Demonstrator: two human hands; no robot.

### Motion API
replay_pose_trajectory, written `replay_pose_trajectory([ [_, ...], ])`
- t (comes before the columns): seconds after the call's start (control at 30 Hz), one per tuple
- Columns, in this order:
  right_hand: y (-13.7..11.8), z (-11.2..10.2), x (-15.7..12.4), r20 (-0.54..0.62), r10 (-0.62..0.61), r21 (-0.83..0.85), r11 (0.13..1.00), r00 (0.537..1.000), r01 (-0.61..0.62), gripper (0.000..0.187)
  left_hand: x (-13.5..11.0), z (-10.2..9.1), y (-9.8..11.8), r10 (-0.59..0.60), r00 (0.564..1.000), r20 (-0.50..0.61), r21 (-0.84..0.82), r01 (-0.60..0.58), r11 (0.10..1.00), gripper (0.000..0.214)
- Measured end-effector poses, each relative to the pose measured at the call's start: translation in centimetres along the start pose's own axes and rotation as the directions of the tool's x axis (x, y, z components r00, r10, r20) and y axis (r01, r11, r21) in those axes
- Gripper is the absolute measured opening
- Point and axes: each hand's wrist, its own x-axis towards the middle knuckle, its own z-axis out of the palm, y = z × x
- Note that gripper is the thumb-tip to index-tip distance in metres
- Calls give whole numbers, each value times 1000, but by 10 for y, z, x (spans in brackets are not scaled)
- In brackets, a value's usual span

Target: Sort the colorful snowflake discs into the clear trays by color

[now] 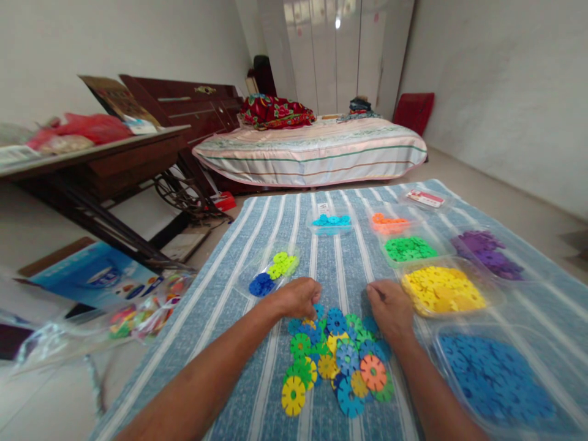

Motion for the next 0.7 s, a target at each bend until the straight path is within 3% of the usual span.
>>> replay_pose_trajectory([
  [0.17,-4,-3,1,-1,10,0,1000,1000,-10,28,3,0,-5,-22,998,59,-247,36,968,22],
  [0.33,-5,-4,1,14,18,2,1000,1000,-18,27,9,-2,-7,-54,996,68,-532,82,843,23],
  [0.53,-3,-1,1,-5,7,7,1000,1000,-7,27,14,-7,-8,-75,997,-35,-714,28,700,26],
  [0.7,-2,2,0,-4,17,25,1000,1000,-16,27,22,-17,-4,-75,979,-187,-748,-92,657,24],
])
